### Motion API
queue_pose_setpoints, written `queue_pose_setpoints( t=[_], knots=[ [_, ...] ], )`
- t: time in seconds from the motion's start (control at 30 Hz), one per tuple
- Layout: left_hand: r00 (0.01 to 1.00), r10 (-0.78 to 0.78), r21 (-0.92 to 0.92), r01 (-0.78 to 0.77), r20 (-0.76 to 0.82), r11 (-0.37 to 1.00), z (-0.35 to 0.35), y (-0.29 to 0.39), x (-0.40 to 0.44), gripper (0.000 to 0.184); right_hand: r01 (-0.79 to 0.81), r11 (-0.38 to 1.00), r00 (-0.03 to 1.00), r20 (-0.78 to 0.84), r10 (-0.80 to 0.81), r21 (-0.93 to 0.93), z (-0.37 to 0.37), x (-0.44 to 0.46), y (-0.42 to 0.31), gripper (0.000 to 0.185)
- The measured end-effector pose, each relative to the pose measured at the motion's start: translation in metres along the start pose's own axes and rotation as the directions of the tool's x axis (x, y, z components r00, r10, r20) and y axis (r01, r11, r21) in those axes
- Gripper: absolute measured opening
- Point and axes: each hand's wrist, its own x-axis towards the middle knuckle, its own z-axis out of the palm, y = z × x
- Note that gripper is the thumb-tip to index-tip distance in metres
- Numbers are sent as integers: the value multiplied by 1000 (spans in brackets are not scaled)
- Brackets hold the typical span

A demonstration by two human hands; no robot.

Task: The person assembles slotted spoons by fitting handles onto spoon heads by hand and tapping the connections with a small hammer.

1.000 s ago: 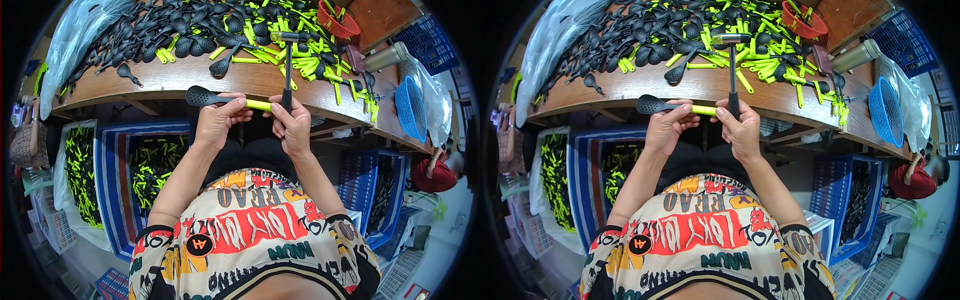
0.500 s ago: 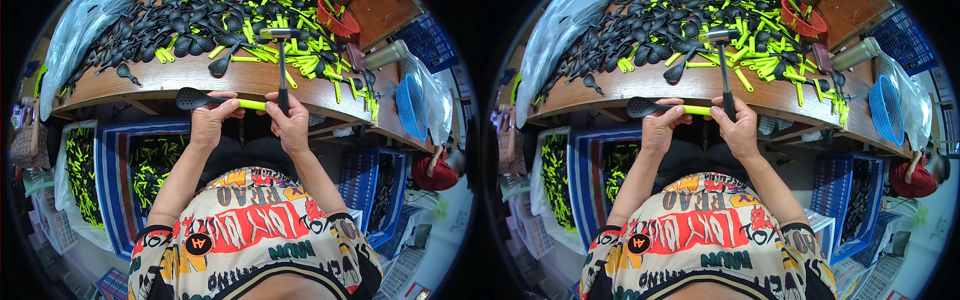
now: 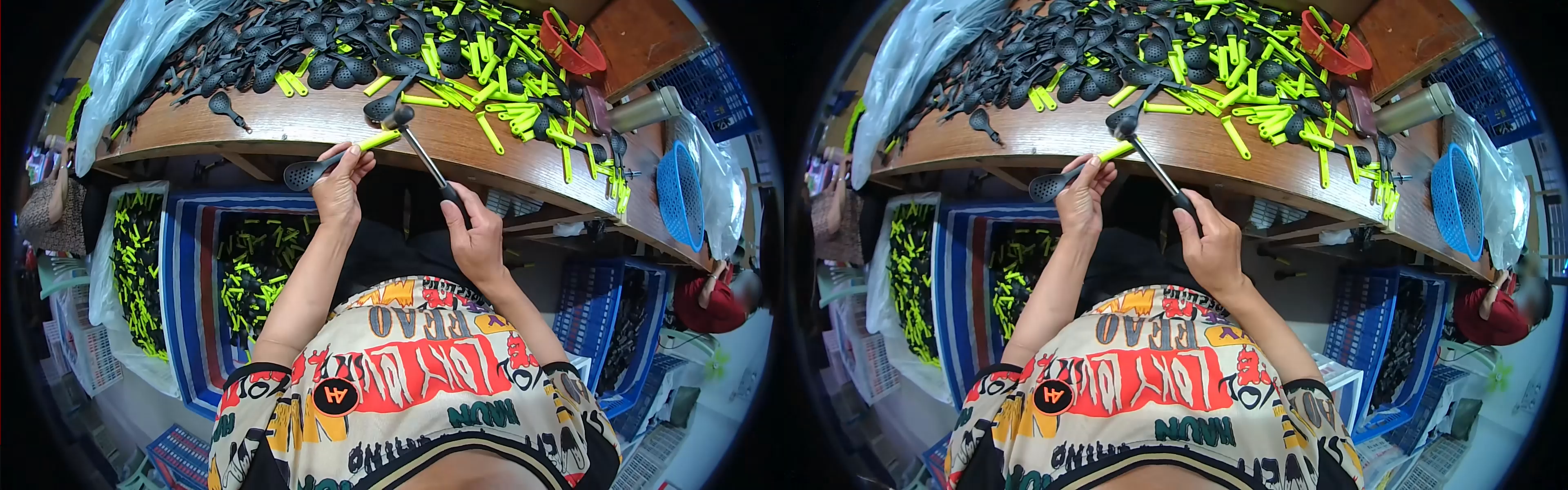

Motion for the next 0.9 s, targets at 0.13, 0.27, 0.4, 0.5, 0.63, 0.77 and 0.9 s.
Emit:
queue_pose_setpoints(
  t=[0.13, 0.27, 0.4, 0.5, 0.63, 0.77, 0.9],
  knots=[
    [1000, -17, -2, 17, -23, 1000, 1, 0, 0, 22, 258, 959, 960, -78, -268, -118, 6, 10, -13, 29],
    [998, -36, 11, 37, -45, 999, 4, 2, -1, 22, 300, 900, 946, -23, -323, -316, 17, 11, -1, 33],
    [997, -63, 39, 65, -50, 997, 2, 2, 2, 20, 216, 820, 976, 116, -182, -530, 20, 10, -5, 31],
    [997, -67, 37, 69, -40, 997, 1, 3, 2, 19, 252, 887, 966, 50, -253, -386, 16, 15, -7, 30],
    [997, -67, 38, 69, -44, 997, 2, 3, 1, 19, 331, 926, 931, -98, -353, -182, 13, 15, -16, 29],
    [997, -67, 36, 68, -34, 997, 2, 3, 2, 18, 200, 868, 980, 75, -186, -454, 13, 11, 6, 27],
    [996, -79, 25, 80, -51, 996, 2, 5, 2, 20, 191, 940, 978, -23, -206, -284, 9, 16, 2, 27]
  ],
)
